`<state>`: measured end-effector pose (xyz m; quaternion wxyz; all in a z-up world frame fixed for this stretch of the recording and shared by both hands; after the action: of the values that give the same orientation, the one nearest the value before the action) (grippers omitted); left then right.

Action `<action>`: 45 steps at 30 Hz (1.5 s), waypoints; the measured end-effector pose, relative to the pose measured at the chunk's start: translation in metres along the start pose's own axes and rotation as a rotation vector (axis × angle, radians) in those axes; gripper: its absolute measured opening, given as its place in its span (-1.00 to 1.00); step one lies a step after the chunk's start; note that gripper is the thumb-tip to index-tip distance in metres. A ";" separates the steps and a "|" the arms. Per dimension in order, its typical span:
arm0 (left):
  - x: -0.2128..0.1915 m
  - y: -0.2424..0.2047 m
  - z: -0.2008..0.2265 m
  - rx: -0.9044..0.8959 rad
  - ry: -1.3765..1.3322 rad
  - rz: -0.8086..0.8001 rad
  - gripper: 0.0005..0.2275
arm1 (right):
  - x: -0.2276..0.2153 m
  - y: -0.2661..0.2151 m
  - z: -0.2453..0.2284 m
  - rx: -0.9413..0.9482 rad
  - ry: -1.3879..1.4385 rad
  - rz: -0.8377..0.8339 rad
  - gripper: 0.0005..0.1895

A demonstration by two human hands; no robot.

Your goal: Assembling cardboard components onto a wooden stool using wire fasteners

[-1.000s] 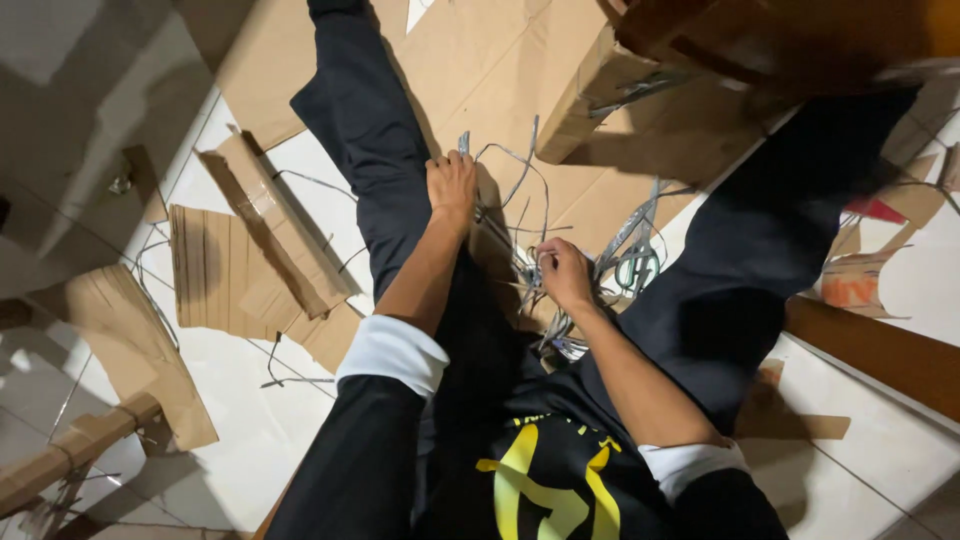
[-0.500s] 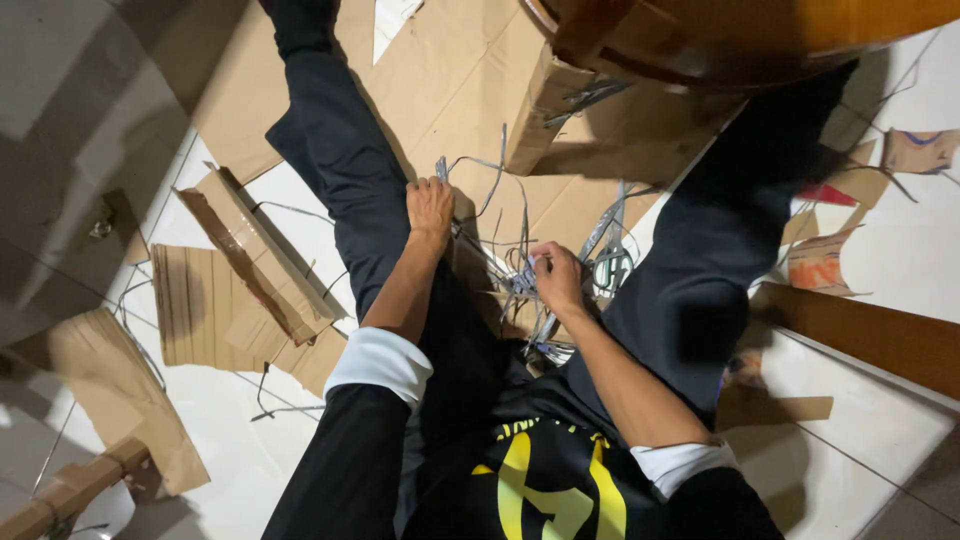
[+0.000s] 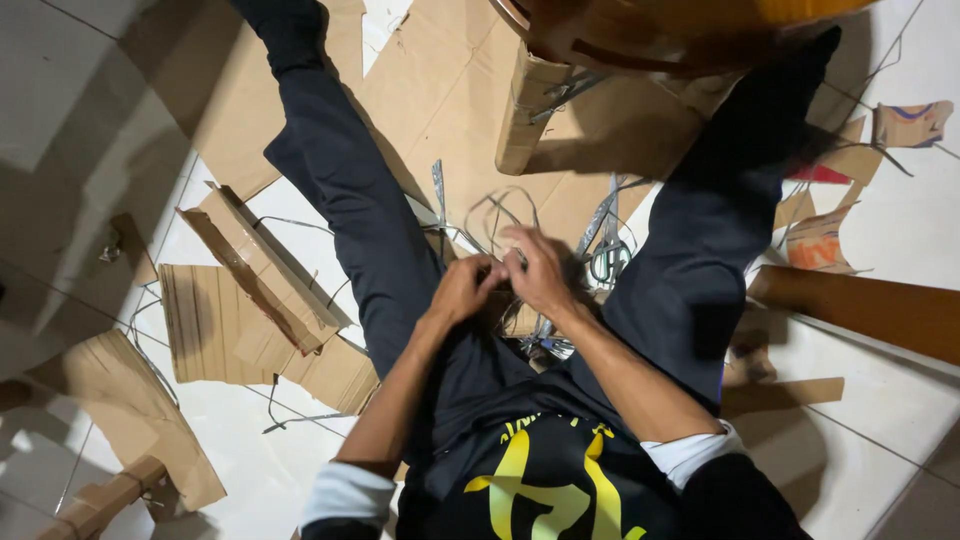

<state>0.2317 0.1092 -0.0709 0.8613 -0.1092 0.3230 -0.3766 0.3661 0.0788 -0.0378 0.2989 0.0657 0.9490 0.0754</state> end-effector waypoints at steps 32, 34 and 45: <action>-0.067 -0.014 -0.053 -0.075 -1.252 0.607 -0.76 | -0.093 -0.082 0.234 0.800 0.285 0.623 -0.68; -0.057 -0.009 -0.072 -0.068 -1.091 0.604 -0.78 | -0.112 -0.052 0.125 0.637 0.036 0.545 -0.41; -0.012 0.025 -0.006 -0.023 -0.681 0.195 -0.86 | -0.009 -0.009 -0.001 0.255 0.284 -0.317 -0.91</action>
<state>0.2365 0.1355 -0.0810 0.9503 -0.2067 0.0302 -0.2308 0.3725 0.0687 -0.0335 0.1598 -0.0583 0.9818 -0.0843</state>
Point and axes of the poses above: each hand's wrist, its own y-axis towards the middle knuckle, its own x-axis out of the palm, z = x × y, the point moved 9 cm from there along y, towards the middle knuckle, and after that the axes turned 7 degrees about -z, right-handed, at the moved point
